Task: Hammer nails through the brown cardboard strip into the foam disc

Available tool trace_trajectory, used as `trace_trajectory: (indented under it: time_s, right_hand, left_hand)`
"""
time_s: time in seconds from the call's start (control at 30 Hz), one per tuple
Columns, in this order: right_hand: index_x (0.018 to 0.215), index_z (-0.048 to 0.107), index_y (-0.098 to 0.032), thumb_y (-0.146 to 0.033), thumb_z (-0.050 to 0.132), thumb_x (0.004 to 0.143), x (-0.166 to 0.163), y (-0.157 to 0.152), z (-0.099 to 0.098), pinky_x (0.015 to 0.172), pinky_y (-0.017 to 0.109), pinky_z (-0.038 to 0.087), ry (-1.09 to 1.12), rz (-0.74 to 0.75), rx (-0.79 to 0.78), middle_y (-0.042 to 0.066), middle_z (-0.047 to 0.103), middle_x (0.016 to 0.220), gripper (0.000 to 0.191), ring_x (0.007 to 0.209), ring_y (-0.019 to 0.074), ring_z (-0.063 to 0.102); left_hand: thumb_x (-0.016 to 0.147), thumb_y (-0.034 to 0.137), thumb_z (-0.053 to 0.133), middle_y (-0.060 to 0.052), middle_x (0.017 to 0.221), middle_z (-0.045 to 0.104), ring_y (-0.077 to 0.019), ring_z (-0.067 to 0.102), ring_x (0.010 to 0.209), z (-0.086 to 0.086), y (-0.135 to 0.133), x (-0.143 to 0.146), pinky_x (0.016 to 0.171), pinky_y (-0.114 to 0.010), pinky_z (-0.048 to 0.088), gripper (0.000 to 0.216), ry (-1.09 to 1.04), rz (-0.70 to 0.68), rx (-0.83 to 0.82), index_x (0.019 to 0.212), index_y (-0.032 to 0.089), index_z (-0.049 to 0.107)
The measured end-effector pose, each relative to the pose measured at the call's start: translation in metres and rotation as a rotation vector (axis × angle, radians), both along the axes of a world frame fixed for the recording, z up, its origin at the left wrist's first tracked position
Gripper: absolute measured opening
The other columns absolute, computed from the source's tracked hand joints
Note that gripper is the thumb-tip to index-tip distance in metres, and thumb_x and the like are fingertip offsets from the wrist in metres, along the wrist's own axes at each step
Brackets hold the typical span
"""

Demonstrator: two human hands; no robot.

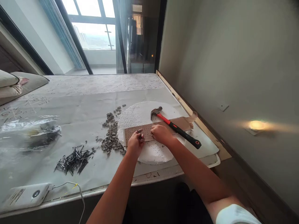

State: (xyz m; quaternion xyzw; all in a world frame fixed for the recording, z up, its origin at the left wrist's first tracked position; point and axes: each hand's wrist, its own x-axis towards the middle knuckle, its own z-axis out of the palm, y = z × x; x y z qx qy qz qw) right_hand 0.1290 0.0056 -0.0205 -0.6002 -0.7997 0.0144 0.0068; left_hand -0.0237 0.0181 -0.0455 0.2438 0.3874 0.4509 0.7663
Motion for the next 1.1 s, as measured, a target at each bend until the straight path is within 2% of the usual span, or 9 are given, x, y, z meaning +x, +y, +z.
trace_trajectory:
  time_s: [0.23,0.37,0.63,0.77,1.1]
  right_hand:
    - [0.082,0.068,-0.011,-0.009,0.044,0.082,-0.002,0.002,-0.003,0.067,0.027,0.042,0.003,0.022,-0.010,0.013,0.064,0.091,0.024,0.085,0.0214,0.058]
    - [0.079,0.068,-0.011,-0.004,0.047,0.077,-0.002,0.002,-0.004,0.066,0.026,0.042,0.047,0.030,-0.005,0.012,0.064,0.087,0.022,0.083,0.0210,0.059]
    - [0.076,0.067,-0.012,-0.002,0.047,0.071,-0.008,0.003,-0.004,0.064,0.027,0.043,0.045,0.089,0.014,0.011,0.064,0.084,0.023,0.079,0.0205,0.060]
    - [0.078,0.066,-0.013,0.000,0.046,0.070,-0.009,0.002,0.000,0.061,0.027,0.043,0.040,0.056,0.027,0.009,0.064,0.086,0.025,0.077,0.0206,0.061]
    - [0.087,0.064,-0.013,-0.007,0.045,0.080,-0.011,0.004,-0.007,0.067,0.027,0.044,0.063,-0.021,-0.032,0.012,0.064,0.093,0.021,0.089,0.0222,0.059]
  left_hand:
    - [0.065,0.011,0.053,0.004,0.060,0.046,-0.0038,0.036,0.042,0.003,0.000,0.000,0.039,-0.015,0.023,0.030,0.001,-0.001,-0.012,0.094,0.016,0.050]
    - [0.068,0.011,0.052,0.004,0.061,0.046,-0.0040,0.037,0.042,0.002,0.002,0.000,0.040,-0.015,0.026,0.026,0.024,0.008,-0.027,0.093,0.016,0.049]
    - [0.068,0.010,0.054,0.002,0.064,0.050,-0.0038,0.039,0.043,-0.005,0.004,-0.005,0.041,-0.015,0.028,0.030,0.010,0.039,-0.039,0.097,0.016,0.049]
    - [0.067,0.010,0.057,0.002,0.063,0.050,-0.0037,0.040,0.043,-0.007,0.004,-0.007,0.042,-0.015,0.029,0.029,-0.008,0.046,-0.045,0.095,0.016,0.051]
    - [0.065,0.010,0.060,0.002,0.062,0.052,-0.0036,0.042,0.044,-0.012,0.005,-0.007,0.043,-0.014,0.031,0.030,-0.012,0.048,-0.052,0.094,0.015,0.052]
